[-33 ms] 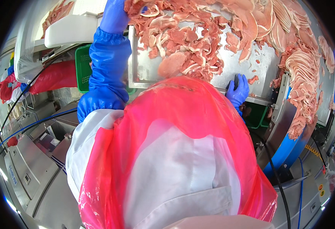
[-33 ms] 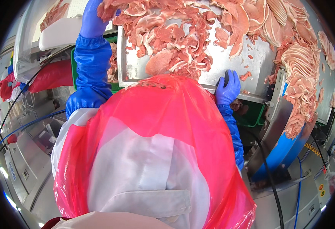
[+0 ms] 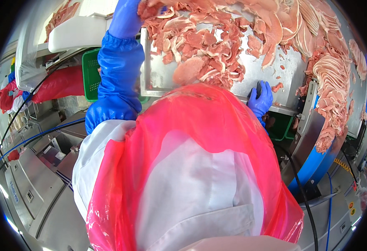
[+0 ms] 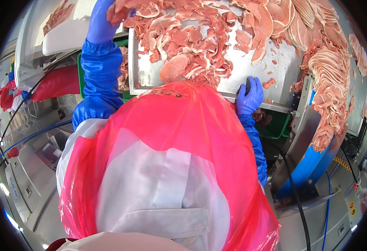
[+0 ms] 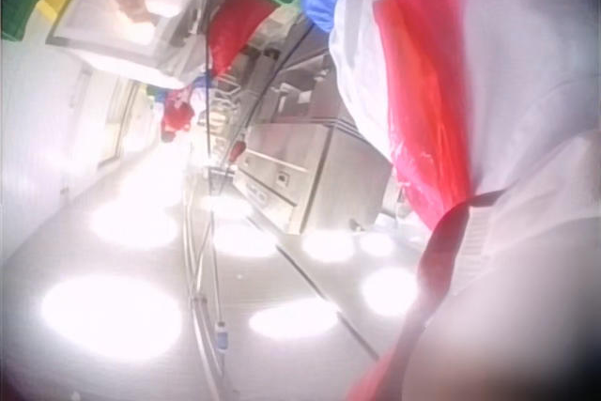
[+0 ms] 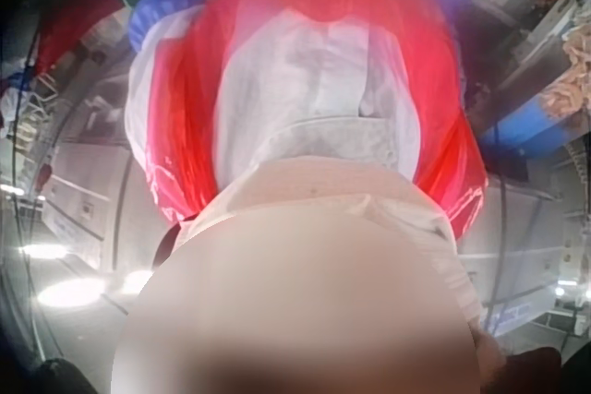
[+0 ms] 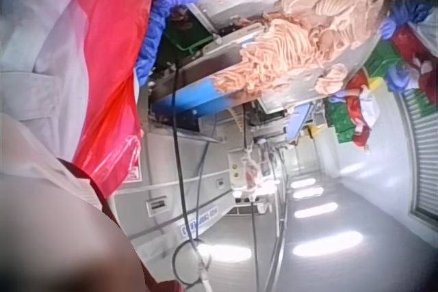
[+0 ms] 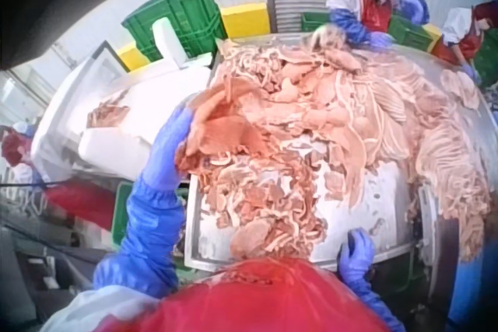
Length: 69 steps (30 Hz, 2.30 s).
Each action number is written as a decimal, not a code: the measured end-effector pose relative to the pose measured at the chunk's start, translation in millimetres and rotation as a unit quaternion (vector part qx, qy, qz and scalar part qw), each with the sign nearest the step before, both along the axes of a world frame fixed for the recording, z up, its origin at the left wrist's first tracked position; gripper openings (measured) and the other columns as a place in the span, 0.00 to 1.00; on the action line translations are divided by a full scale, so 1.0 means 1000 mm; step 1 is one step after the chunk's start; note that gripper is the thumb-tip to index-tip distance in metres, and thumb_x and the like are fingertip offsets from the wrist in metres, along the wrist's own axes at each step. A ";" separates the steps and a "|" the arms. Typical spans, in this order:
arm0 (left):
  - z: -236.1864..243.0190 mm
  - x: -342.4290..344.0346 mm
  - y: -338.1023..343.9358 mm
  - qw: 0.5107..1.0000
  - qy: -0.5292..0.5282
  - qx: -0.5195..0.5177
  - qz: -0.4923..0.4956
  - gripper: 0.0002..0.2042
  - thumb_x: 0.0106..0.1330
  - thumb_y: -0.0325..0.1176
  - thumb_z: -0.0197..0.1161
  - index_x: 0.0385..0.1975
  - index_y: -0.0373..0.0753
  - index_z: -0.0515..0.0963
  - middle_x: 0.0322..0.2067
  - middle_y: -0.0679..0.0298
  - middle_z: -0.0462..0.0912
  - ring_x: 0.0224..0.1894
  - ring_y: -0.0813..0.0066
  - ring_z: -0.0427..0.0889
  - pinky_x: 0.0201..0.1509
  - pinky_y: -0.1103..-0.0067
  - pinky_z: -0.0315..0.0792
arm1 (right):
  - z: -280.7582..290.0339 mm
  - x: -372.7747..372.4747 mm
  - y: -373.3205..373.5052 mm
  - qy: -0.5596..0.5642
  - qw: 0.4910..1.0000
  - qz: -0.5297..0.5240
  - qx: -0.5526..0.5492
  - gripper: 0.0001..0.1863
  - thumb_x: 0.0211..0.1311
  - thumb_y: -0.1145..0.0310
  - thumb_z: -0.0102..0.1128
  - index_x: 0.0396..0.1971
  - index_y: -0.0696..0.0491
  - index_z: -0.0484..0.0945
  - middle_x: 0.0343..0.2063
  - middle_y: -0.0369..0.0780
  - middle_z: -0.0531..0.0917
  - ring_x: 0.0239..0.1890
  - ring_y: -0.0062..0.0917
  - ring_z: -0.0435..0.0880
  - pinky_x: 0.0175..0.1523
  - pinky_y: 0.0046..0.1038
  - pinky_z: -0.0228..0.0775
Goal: The person sorts raw meat pieces on a stainless steel table, separating them by hand into a green basket. The person repeatedly picks up pieces, inspects them, and places them into the basket.
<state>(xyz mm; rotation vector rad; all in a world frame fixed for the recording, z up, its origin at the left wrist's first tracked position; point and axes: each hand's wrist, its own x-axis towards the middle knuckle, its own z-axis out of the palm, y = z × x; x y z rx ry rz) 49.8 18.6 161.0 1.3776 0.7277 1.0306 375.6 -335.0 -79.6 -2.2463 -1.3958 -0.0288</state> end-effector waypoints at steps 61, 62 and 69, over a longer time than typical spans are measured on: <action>-0.195 0.024 -0.038 0.984 0.004 -0.175 0.013 0.23 0.62 0.29 0.69 0.59 0.36 0.76 0.50 0.62 0.84 0.52 0.74 0.82 0.58 0.75 0.78 | -0.014 0.017 -0.003 -0.028 0.998 0.058 -0.014 0.23 0.64 0.63 0.64 0.56 0.56 0.81 0.55 0.51 0.83 0.57 0.47 0.80 0.64 0.46 0.69; -0.151 0.021 -0.023 0.981 -0.011 -0.192 0.038 0.23 0.66 0.30 0.67 0.60 0.34 0.75 0.51 0.59 0.84 0.53 0.73 0.82 0.59 0.76 0.77 | -0.011 0.015 -0.001 -0.037 0.998 0.053 -0.025 0.23 0.63 0.63 0.64 0.56 0.56 0.81 0.55 0.51 0.83 0.57 0.47 0.81 0.64 0.46 0.69; -0.089 -0.135 0.205 0.970 -0.137 -0.018 0.198 0.16 0.76 0.42 0.54 0.52 0.36 0.78 0.47 0.60 0.83 0.52 0.68 0.82 0.55 0.70 0.78 | 0.003 0.002 0.003 -0.025 0.998 0.018 -0.053 0.20 0.65 0.64 0.63 0.55 0.55 0.81 0.56 0.47 0.83 0.59 0.45 0.78 0.66 0.46 0.67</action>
